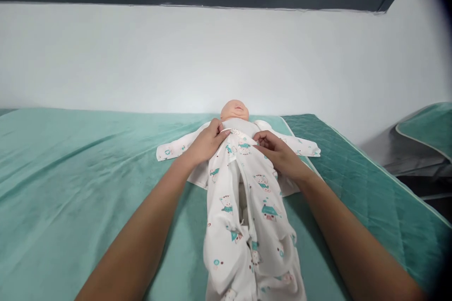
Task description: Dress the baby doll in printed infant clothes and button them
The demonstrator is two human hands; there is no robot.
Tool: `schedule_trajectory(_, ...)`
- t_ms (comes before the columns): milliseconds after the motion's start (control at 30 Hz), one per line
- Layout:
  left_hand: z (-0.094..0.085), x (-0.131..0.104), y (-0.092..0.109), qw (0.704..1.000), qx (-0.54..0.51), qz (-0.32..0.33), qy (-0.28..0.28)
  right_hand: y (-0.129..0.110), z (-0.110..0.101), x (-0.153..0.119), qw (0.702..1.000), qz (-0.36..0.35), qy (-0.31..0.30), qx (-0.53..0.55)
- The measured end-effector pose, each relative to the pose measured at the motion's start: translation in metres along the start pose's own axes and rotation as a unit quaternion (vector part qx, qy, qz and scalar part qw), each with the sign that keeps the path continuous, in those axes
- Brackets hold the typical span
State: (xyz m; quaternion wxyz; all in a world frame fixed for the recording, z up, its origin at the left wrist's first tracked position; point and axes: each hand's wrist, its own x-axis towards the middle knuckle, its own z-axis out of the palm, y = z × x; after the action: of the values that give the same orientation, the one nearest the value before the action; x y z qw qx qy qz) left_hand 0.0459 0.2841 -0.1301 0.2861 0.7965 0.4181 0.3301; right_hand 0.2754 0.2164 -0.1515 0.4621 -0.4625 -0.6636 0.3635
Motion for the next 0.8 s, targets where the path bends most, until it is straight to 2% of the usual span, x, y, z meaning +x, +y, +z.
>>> schedule_trajectory(167, 0.011, 0.0, -0.001, 0.998, 0.049, 0.04, 0.031, 0.002, -0.004, 0.005, 0.998, 0.061, -0.022, -0.015)
schedule_trajectory(267, 0.014, -0.001, -0.001, 0.985, 0.123, 0.098, 0.07, 0.008, -0.01, 0.013, 0.995, 0.021, 0.033, -0.087)
schedule_trajectory(333, 0.014, -0.001, -0.002, 0.979, 0.133, 0.124, 0.089, 0.011, -0.012, 0.022, 0.989, -0.014, 0.06, -0.135)
schedule_trajectory(400, 0.012, 0.001, -0.004, 0.987, 0.092, 0.104, 0.076, 0.012, -0.011, 0.033, 0.986, -0.023, 0.055, -0.158)
schedule_trajectory(500, 0.007, 0.009, -0.008, 0.998, 0.018, 0.021, 0.053, 0.012, -0.007, 0.047, 0.986, 0.004, 0.053, -0.156)
schedule_trajectory(633, 0.004, 0.03, -0.013, 0.998, -0.003, -0.048, 0.046, 0.019, -0.001, 0.054, 0.978, 0.024, 0.102, -0.18)
schedule_trajectory(733, 0.008, 0.042, -0.013, 0.995, 0.047, -0.072, 0.049, 0.028, 0.0, 0.056, 0.957, -0.067, 0.139, -0.248)
schedule_trajectory(800, 0.013, 0.043, -0.011, 0.99, 0.104, -0.059, 0.069, 0.033, -0.001, 0.057, 0.948, -0.119, 0.13, -0.267)
